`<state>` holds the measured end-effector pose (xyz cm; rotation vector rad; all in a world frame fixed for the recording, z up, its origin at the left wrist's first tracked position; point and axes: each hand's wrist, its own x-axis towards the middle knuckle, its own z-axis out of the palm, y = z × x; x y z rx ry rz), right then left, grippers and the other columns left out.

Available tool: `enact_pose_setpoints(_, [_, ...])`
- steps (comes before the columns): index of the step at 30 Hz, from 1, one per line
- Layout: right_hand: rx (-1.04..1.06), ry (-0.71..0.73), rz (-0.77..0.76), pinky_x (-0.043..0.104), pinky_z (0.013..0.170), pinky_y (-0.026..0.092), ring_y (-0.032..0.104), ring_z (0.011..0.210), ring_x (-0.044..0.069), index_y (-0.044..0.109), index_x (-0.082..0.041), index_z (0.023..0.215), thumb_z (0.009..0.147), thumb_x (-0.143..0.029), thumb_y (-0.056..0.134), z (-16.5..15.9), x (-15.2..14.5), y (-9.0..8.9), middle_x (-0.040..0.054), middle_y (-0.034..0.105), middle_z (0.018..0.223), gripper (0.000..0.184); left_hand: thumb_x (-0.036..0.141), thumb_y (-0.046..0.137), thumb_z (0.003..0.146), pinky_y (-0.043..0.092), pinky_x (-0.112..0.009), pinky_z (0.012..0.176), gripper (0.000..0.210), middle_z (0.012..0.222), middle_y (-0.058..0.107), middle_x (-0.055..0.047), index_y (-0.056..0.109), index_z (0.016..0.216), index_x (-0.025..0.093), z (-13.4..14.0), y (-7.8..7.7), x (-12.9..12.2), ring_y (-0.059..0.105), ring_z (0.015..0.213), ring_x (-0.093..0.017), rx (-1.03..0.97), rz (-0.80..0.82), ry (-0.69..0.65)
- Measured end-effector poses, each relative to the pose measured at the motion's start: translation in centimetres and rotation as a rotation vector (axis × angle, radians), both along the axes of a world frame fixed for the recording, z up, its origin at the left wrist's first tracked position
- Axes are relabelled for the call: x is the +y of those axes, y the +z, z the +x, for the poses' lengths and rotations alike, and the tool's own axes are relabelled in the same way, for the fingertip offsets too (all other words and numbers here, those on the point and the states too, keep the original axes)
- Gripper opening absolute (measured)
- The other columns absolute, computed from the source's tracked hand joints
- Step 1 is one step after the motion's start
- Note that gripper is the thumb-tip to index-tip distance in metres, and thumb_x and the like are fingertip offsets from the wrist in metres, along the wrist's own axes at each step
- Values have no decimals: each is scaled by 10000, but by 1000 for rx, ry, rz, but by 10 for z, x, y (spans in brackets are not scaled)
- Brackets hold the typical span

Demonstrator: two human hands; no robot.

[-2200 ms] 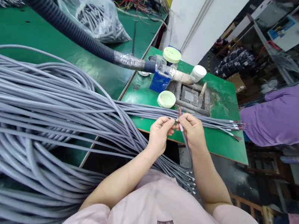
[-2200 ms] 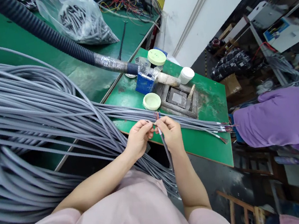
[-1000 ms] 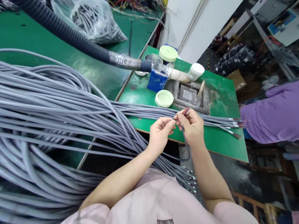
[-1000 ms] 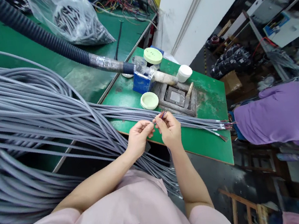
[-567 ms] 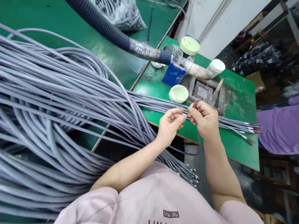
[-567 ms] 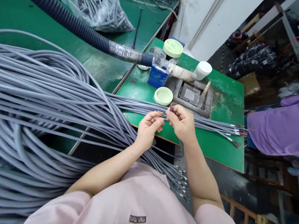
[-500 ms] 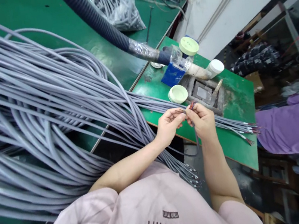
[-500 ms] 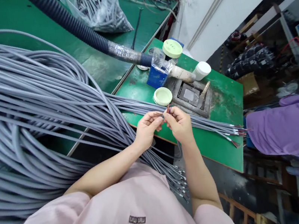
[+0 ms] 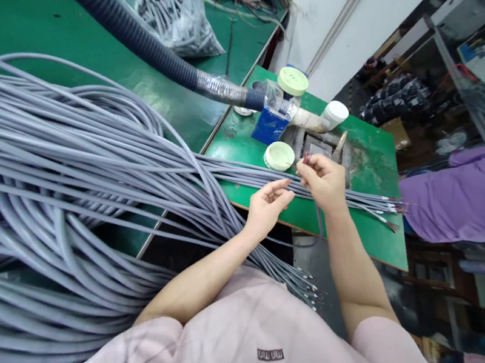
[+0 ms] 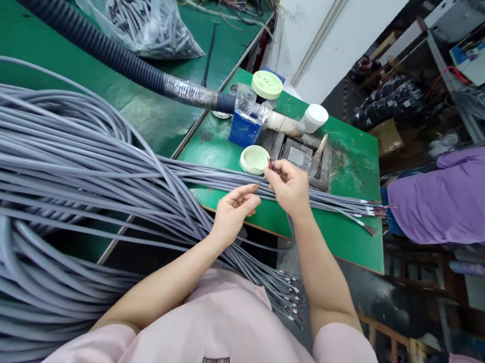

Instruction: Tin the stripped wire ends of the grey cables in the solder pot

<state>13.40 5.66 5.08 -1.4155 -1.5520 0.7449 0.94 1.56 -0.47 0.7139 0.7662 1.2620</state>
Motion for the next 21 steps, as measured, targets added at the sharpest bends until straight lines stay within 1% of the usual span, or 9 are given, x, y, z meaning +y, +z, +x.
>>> enact_pose_setpoints(2, [-70, 27, -29, 216, 457, 383, 457, 433, 77, 605, -177, 706, 758, -271, 621, 9, 22, 3, -44, 555, 559, 109, 331, 692, 728, 417, -221, 582, 316, 689, 629, 5, 674, 994, 161, -5, -5, 0, 518, 587, -83, 173, 150, 7])
enact_pose_setpoints(4, [-143, 39, -65, 217, 455, 380, 457, 421, 81, 598, -173, 675, 736, -250, 612, 15, 45, 3, -46, 544, 527, 99, 288, 639, 781, 434, -249, 650, 214, 750, 649, -20, 686, 956, 175, -11, -12, 0, 544, 653, -109, 411, 339, 27])
enact_pose_setpoints(6, [-212, 22, -89, 221, 462, 385, 471, 426, 88, 586, -174, 657, 728, -240, 590, 18, 64, 1, -41, 550, 525, 96, 256, 603, 812, 438, -279, 712, 142, 779, 664, -36, 692, 900, 190, -16, -20, 2, 566, 710, -138, 621, 508, 25])
enact_pose_setpoints(9, [-370, -4, -98, 232, 502, 401, 503, 472, 108, 574, -176, 640, 726, -230, 562, 15, 81, -4, -28, 558, 535, 102, 245, 562, 840, 429, -298, 727, 137, 766, 666, -44, 683, 884, 200, -20, -29, 6, 579, 744, -169, 840, 669, -27])
enact_pose_setpoints(12, [-569, 13, -98, 246, 542, 397, 514, 522, 127, 575, -178, 606, 703, -212, 568, 10, 87, -7, -18, 551, 526, 103, 269, 524, 866, 414, -299, 705, 174, 775, 662, -49, 676, 912, 198, -20, -33, 8, 574, 751, -179, 999, 756, -70])
enact_pose_setpoints(14, [-650, 38, -120, 252, 554, 393, 523, 548, 138, 585, -180, 595, 684, -201, 572, 7, 89, -7, -7, 565, 536, 93, 286, 504, 879, 404, -296, 700, 192, 785, 661, -48, 671, 924, 203, -19, -33, 8, 569, 756, -177, 1056, 780, -74])
enact_pose_setpoints(18, [-710, 82, -165, 249, 561, 396, 553, 593, 153, 605, -179, 583, 660, -186, 567, 3, 92, -4, 6, 589, 544, 87, 302, 483, 892, 390, -291, 691, 207, 784, 658, -43, 666, 924, 210, -19, -33, 7, 561, 757, -171, 1111, 801, -77])
enact_pose_setpoints(21, [-751, 94, -185, 242, 558, 396, 560, 599, 153, 594, -175, 547, 647, -164, 568, 0, 95, -3, 6, 582, 527, 104, 303, 480, 892, 381, -296, 679, 209, 787, 660, -45, 663, 922, 207, -19, -34, 7, 556, 756, -174, 1106, 807, -74])
